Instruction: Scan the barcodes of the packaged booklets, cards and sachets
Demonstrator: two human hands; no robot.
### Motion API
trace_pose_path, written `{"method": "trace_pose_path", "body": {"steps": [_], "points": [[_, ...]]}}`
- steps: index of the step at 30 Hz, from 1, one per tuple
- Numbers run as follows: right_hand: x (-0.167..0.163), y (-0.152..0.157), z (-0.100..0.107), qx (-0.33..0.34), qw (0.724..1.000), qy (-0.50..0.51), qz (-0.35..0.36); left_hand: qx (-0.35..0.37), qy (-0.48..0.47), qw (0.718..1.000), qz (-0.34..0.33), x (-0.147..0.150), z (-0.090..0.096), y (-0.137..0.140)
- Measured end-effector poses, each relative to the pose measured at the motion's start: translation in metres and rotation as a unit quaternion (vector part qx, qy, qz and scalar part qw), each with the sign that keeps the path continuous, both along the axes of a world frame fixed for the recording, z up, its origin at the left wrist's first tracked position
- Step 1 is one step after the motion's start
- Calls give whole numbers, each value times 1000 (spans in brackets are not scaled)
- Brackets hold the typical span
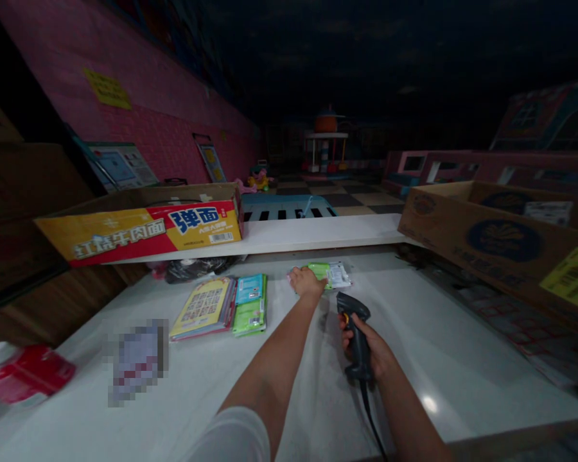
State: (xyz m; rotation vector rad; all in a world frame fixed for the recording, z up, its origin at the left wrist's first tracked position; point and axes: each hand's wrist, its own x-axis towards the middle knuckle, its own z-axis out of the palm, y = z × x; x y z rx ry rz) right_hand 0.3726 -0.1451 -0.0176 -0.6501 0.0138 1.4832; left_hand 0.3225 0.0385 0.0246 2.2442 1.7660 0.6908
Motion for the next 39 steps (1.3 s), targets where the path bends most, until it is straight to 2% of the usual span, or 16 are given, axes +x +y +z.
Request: {"method": "trace_pose_path", "body": {"steps": [3, 6, 10, 13, 17, 21, 25, 29, 32, 35, 39], "points": [[0, 0, 0, -5, 1000, -2, -5, -31, -25, 999, 4, -3, 6, 4], [0, -1, 0, -3, 1000, -1, -7, -96, -83, 991, -31, -12, 9, 14], [1, -2, -1, 15, 1000, -8, -6, -128, -158, 978, -55, -41, -4, 20], [1, -2, -3, 19, 1000, -11, -2, -104, -229, 966, -62, -76, -28, 5], [-2, -3, -6, 21, 998, -65, -16, -40, -320, 939, -122, -120, -58, -32], [-10, -7, -3, 45, 987, -147, -40, 15, -367, 922, -125, -134, -65, -51], [-25, -16, 10, 21, 965, -255, -56, -5, -365, 924, -113, -131, -60, -47], [-42, -27, 25, -12, 912, -407, -44, -12, -355, 928, -113, -130, -59, -47], [-53, -34, 33, -18, 875, -483, -35, -8, -358, 927, -111, -130, -60, -49], [-59, -40, 37, -19, 859, -510, -37, -9, -353, 929, -108, -129, -60, -50], [-62, -46, 41, -41, 854, -516, -48, -24, -344, 934, -94, -127, -59, -48]]}}
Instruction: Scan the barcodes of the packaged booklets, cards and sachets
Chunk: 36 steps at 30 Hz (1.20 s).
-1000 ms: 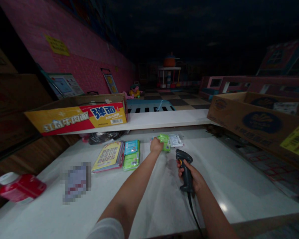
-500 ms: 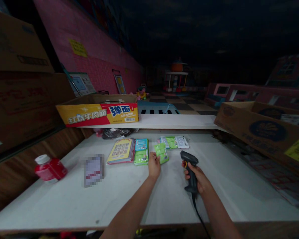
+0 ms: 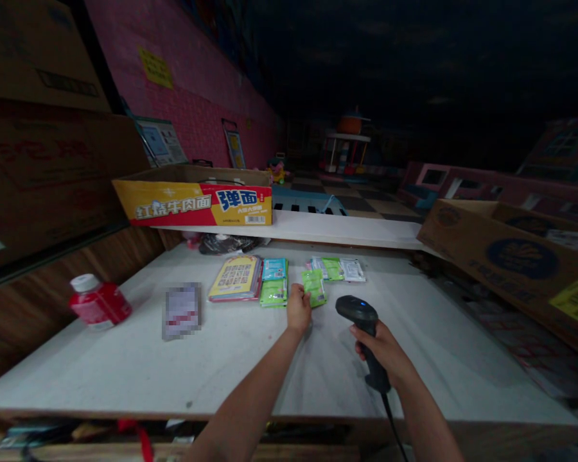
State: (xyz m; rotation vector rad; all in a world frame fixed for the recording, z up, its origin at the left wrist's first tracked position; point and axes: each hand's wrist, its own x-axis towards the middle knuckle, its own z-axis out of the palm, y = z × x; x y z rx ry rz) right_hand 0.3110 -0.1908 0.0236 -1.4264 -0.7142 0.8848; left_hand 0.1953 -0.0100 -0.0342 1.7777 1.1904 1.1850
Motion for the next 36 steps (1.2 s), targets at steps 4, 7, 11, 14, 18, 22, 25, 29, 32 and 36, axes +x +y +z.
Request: {"method": "trace_pose_path", "body": {"steps": [4, 7, 11, 14, 18, 22, 25, 29, 32, 36], "points": [[0, -1, 2, -1, 1000, -2, 4, -2, 6, 1000, 8, 0, 1, 0], [1, 0, 2, -7, 1000, 9, 5, 10, -10, 1000, -13, -1, 1, 0], [7, 3, 1, -12, 998, 55, 15, 7, -17, 1000, -18, -1, 1, -1], [15, 10, -1, -5, 990, 137, 33, 8, -13, 1000, -18, -1, 1, -1], [29, 26, -11, 25, 958, 283, 33, 17, -16, 999, -24, -2, -1, -2], [42, 37, -28, 54, 891, 450, 40, 12, -15, 1000, -22, -1, -3, -1], [49, 38, -41, 79, 840, 535, 44, 15, -22, 999, -24, -2, -5, 0], [55, 39, -51, 98, 816, 566, 57, 15, -49, 998, -39, -2, -4, -3], [57, 40, -54, 96, 813, 570, 69, 6, -87, 995, -50, -2, -3, -8], [57, 42, -55, 93, 806, 580, 72, -7, -135, 990, -28, -13, 2, -9]]}}
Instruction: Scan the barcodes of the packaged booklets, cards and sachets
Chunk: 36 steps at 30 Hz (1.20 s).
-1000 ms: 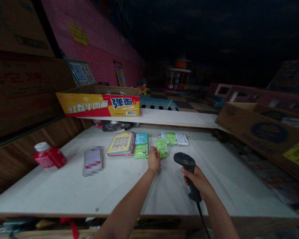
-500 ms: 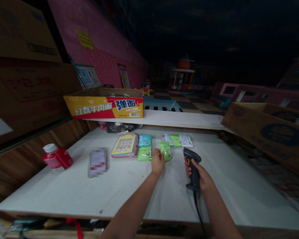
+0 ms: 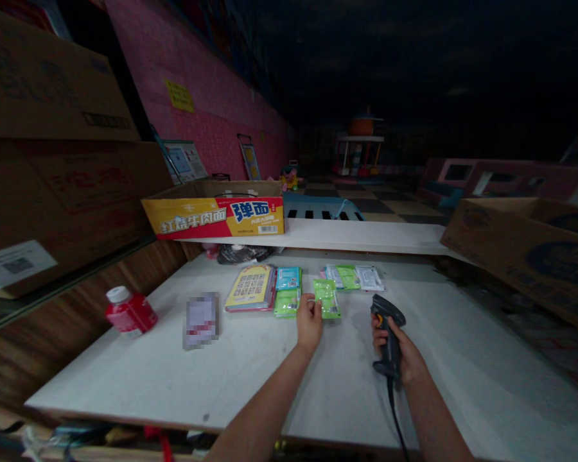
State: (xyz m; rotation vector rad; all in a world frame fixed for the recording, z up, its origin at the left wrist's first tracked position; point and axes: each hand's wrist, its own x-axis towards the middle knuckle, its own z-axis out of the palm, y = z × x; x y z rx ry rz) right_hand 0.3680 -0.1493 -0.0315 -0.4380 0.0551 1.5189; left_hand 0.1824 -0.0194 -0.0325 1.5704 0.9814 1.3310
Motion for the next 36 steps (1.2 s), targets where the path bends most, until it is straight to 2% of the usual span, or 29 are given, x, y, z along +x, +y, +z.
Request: {"method": "trace_pose_path", "body": {"steps": [4, 6, 9, 12, 14, 17, 19, 22, 25, 29, 31, 36], "points": [[-2, -1, 3, 1, 1000, 5, -3, -7, 22, 998, 51, -36, 14, 13], [-2, -1, 5, -2, 1000, 6, -2, 0, 85, 993, 84, -56, 25, 22], [-3, -1, 7, -9, 1000, 10, 3, 19, 215, 967, 134, -76, 44, 30], [-4, -2, 8, -8, 1000, 9, 3, 21, 338, 929, 148, -78, 60, 32], [-4, -3, 9, -9, 1000, 7, -1, 21, 428, 890, 157, -75, 68, 30], [-5, -4, 11, -14, 1000, 2, -6, 59, 536, 823, 176, -70, 74, 27], [-6, -4, 12, -16, 1000, -2, -6, 94, 567, 799, 177, -69, 75, 26], [-6, -5, 12, -13, 1000, -14, -3, 121, 585, 782, 181, -71, 72, 23], [-7, -5, 12, -8, 1000, -24, -4, 158, 588, 777, 161, -73, 62, 19], [-7, -5, 12, -12, 1000, -20, -6, 242, 553, 797, 37, -75, 38, 14], [-7, -5, 13, -21, 1000, -14, -6, 262, 535, 803, -5, -75, 25, 13], [-4, -6, 11, -12, 1000, -14, -1, 257, 529, 809, 1, -76, 9, 15]]}}
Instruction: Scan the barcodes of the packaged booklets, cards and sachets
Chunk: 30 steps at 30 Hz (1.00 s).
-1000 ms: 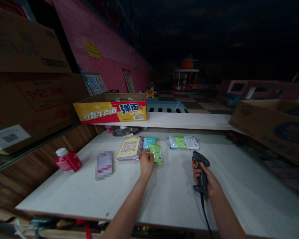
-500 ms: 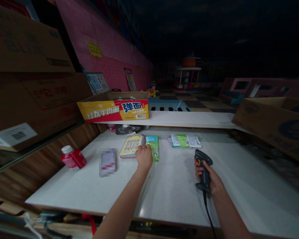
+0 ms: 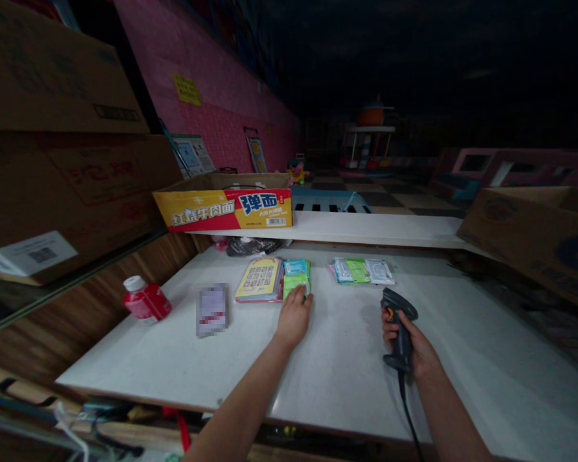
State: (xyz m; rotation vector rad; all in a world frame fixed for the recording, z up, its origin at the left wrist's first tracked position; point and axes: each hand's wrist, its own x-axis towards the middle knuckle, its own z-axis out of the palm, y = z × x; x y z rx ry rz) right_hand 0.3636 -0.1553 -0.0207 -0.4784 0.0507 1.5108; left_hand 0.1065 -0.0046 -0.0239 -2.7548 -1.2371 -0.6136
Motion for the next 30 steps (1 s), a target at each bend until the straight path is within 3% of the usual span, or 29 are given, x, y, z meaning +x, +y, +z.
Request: {"method": "trace_pose_path", "body": {"steps": [6, 11, 18, 21, 25, 30], "points": [[2, 1, -5, 4, 1000, -10, 0, -9, -23, 1000, -2, -2, 0, 1], [3, 4, -5, 12, 1000, -22, 2, -3, -52, 998, -20, 1, 10, -3], [2, 7, -4, 18, 1000, -1, 7, -65, -124, 988, -63, 55, 33, 3], [2, 9, -4, 17, 1000, 4, 5, -126, -163, 978, -15, 92, 37, 20], [2, 11, -4, 20, 1000, 7, 7, -202, -199, 952, 113, 134, 41, 41], [3, 15, -8, 34, 999, -8, 3, -232, -215, 924, 216, 159, 46, 49]]}}
